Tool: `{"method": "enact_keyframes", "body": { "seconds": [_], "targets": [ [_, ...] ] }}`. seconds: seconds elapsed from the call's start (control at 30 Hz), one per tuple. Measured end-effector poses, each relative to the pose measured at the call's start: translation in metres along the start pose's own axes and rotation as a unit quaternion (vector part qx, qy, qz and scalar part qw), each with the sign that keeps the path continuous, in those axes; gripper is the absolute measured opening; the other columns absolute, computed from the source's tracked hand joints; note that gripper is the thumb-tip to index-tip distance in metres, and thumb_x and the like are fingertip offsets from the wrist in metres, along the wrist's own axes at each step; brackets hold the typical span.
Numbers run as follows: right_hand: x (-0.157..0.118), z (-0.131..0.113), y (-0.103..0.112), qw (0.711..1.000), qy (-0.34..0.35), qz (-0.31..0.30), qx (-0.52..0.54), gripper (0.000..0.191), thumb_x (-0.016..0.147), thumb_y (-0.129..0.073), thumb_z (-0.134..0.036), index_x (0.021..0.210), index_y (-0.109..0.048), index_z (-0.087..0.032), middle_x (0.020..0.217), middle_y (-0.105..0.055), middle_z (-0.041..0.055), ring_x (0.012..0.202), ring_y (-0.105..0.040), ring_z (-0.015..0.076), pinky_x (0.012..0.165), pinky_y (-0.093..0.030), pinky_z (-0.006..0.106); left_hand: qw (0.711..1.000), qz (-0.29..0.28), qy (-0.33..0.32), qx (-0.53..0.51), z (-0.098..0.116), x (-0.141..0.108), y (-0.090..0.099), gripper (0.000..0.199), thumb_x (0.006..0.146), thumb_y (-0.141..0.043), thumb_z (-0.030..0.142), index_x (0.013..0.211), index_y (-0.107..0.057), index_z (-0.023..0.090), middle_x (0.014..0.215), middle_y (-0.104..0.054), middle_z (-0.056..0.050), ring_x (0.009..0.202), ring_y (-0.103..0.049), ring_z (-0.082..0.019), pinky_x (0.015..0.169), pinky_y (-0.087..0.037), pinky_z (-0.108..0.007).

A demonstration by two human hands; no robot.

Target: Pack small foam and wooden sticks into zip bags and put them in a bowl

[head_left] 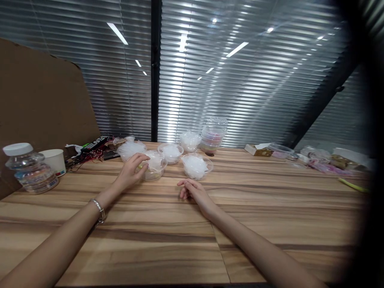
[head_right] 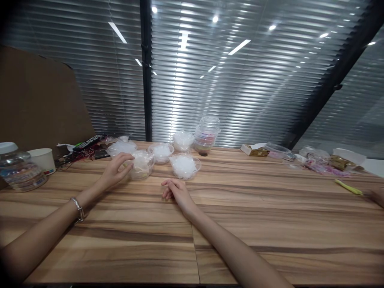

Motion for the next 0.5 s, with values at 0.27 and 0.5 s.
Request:
{"method": "enact_keyframes", "body": {
  "seconds": [0.27,0.5],
  "targets": [
    [0.0000,0.0007,-0.0005,1.000,-0.002,-0.007,-0.004,0.037,0.083,-0.050,-0.050,0.091,-0.060,-0.015,0.061,-0.062,0.0027,0.053,-0.051,0.0106,0.051,-0.036,0.022,0.999,-0.034,-0.035,0.024,-0.0018,-0.0036,-0.0031,0.026,0.084,-0.050,0.025,0.107,-0.062,0.021,0.108,-0.054,-0.009,0.102,-0.052,-0.022,0.091,-0.042,-0.036],
    [0.0006,0.0015,-0.0012,1.000,0.001,-0.015,0.001,0.038,0.082,-0.051,-0.050,0.090,-0.060,-0.014,0.059,-0.061,0.0022,0.052,-0.052,0.0103,0.052,-0.036,0.021,0.995,-0.047,-0.058,0.063,-0.0042,-0.0061,-0.0015,0.029,0.084,-0.051,0.027,0.111,-0.060,0.022,0.112,-0.053,-0.009,0.106,-0.051,-0.023,0.092,-0.041,-0.039]
  ]
}}
Point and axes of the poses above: each hand's wrist, its own x-axis towards the middle knuckle, its own y-axis out of the back of the hand, z = x × y, the point moved 2 cm from there along x, towards the middle knuckle
